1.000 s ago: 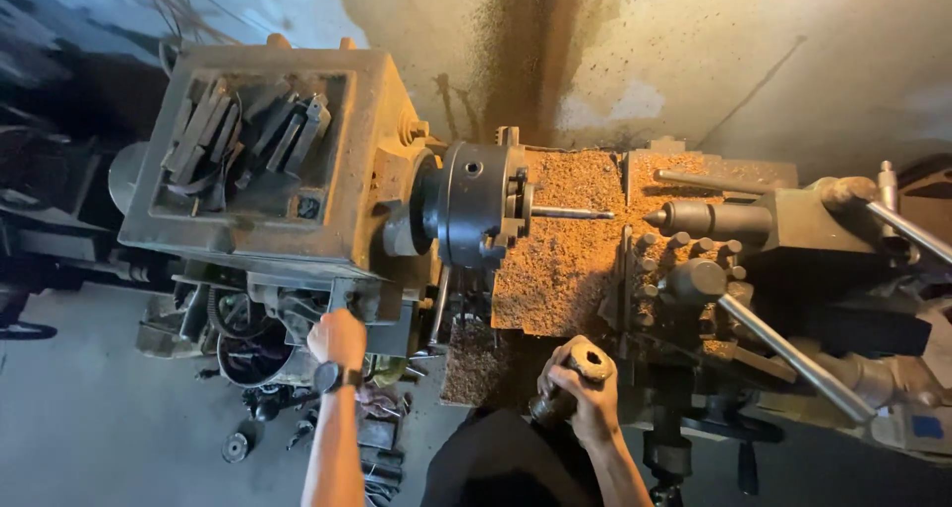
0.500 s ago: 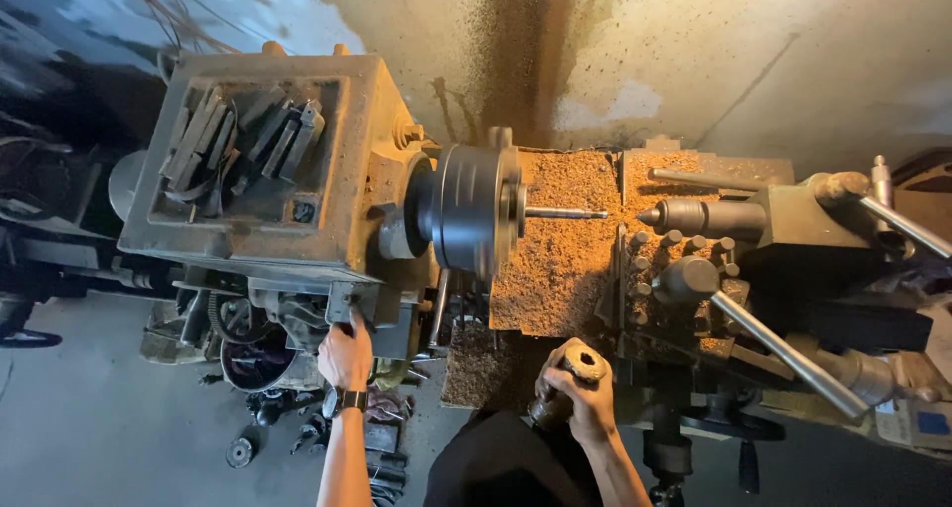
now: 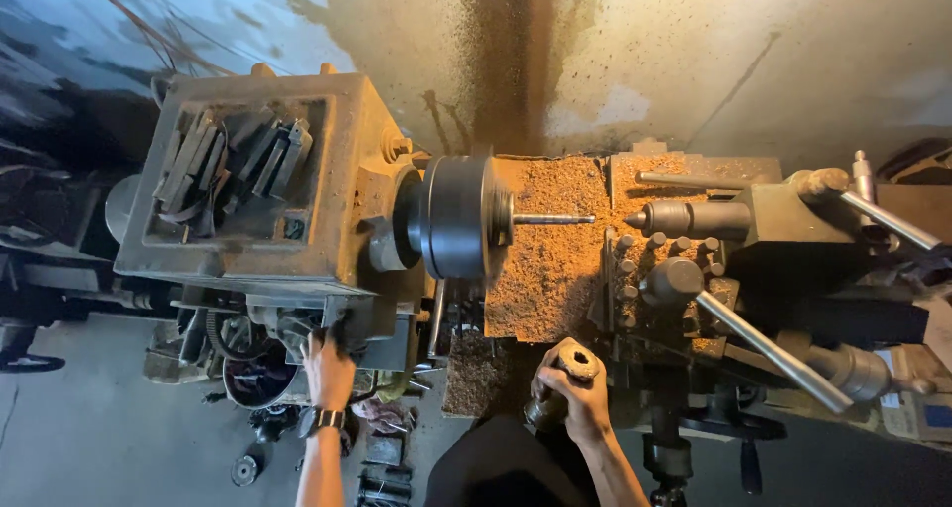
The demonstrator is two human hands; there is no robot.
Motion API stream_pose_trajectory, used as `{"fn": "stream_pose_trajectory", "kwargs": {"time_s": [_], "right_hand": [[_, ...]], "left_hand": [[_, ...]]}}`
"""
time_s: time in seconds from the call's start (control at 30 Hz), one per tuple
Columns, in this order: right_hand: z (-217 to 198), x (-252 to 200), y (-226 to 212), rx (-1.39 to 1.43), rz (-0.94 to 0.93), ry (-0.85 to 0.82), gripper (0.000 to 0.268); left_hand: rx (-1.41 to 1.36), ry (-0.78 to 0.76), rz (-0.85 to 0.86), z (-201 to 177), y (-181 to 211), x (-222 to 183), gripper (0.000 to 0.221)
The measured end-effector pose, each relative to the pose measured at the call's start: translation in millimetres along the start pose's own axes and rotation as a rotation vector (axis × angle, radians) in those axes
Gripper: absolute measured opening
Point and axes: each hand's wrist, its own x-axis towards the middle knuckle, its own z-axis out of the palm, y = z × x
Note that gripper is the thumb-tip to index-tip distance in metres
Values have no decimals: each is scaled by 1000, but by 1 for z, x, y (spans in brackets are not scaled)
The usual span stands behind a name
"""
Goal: Operating a metal lathe to shape a cylindrical work piece by adjusting the chuck and tool post.
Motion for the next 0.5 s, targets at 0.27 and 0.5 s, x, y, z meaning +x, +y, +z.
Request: {"fn": "stream_pose_trajectory", "kwargs": {"time_s": [0.27, 0.5], "right_hand": [[-8, 6, -3, 46, -41, 4, 16], [-21, 9, -3, -18, -72, 74, 14]], "left_hand": [[-301, 134, 117, -85, 146, -27, 26], [-821, -356, 138, -97, 268, -38, 10]]}}
